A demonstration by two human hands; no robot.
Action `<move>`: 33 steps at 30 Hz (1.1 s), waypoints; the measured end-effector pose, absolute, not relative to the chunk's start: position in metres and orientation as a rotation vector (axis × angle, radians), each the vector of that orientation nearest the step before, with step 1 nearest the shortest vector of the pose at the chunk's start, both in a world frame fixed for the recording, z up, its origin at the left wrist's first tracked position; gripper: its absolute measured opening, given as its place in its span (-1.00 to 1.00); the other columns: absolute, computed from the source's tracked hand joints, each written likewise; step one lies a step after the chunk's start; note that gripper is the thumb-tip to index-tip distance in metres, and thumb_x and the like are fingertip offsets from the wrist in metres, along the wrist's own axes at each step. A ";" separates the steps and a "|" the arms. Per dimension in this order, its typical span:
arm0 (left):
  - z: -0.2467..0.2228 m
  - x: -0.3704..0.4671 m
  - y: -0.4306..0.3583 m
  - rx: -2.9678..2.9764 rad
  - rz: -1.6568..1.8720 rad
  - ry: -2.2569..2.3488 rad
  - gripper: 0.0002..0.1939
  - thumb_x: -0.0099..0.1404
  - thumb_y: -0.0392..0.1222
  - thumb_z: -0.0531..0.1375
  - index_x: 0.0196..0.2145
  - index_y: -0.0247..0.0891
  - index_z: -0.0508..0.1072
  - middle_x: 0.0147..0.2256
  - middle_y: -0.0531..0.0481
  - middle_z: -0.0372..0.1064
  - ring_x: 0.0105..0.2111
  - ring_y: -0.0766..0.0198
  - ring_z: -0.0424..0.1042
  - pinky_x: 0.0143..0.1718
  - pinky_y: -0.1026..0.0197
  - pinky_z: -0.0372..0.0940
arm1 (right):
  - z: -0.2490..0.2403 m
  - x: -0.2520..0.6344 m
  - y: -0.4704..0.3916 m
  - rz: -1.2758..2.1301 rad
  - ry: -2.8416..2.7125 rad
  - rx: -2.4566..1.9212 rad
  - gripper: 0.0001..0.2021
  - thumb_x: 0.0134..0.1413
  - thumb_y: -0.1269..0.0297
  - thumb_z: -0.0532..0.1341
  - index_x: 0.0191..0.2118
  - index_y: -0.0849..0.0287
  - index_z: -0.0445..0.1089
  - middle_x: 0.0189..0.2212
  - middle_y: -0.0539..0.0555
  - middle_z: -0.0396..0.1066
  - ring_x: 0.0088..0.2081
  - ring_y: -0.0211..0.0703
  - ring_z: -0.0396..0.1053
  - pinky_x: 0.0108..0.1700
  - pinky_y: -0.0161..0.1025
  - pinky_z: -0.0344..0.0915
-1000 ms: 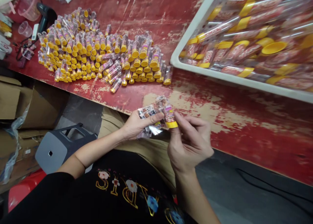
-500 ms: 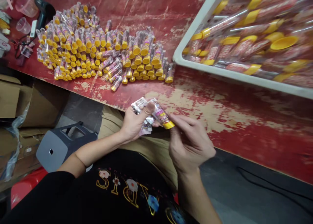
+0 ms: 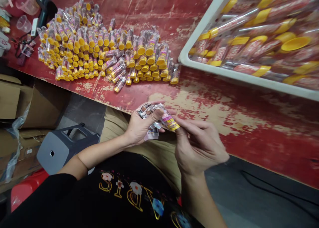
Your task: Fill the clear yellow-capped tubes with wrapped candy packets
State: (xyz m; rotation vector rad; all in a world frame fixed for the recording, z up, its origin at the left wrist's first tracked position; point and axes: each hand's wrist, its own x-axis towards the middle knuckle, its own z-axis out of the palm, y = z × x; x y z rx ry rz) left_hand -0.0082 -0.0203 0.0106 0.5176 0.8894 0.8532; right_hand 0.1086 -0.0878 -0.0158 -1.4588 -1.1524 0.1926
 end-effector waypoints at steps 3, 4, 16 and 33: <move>0.004 -0.008 -0.013 0.437 0.897 0.911 -0.29 0.07 0.18 0.56 0.04 -0.28 0.55 -0.20 -0.13 0.66 -0.52 0.34 0.48 -0.53 0.30 0.36 | -0.019 0.108 -0.079 0.242 -1.123 -1.463 -0.89 0.23 0.33 0.40 -0.15 0.07 0.68 -0.32 0.06 0.59 -0.33 -0.19 0.51 -0.30 -0.21 0.41; 0.002 -0.008 -0.010 0.377 0.913 0.943 -0.43 0.20 0.14 0.50 0.01 -0.30 0.56 -0.20 -0.14 0.66 -0.51 0.34 0.50 -0.52 0.30 0.37 | -0.021 0.109 -0.070 0.264 -1.104 -1.460 -0.89 0.25 0.31 0.39 -0.14 0.07 0.68 -0.33 0.07 0.58 -0.32 -0.18 0.51 -0.29 -0.20 0.42; -0.001 -0.041 0.017 0.145 1.035 1.118 -0.79 0.55 -0.22 0.17 0.05 -0.33 0.48 -0.04 -0.26 0.65 -0.14 0.11 0.69 -0.39 0.32 0.45 | -0.020 0.098 0.165 0.094 -1.458 -1.495 -0.66 0.47 0.12 0.08 -0.01 0.13 0.57 -0.15 0.17 0.40 -0.09 -0.05 0.42 0.02 0.03 0.42; -0.003 -0.042 0.027 0.224 1.097 1.131 -0.46 -0.02 0.04 0.62 -0.29 -0.30 0.47 -0.48 0.05 0.54 -0.47 0.29 0.58 -0.48 0.35 0.39 | 0.026 0.229 0.153 -0.132 -1.723 -2.358 -0.67 0.12 0.47 0.36 0.01 0.37 0.64 0.24 0.47 0.39 0.39 0.36 0.18 0.24 0.29 0.13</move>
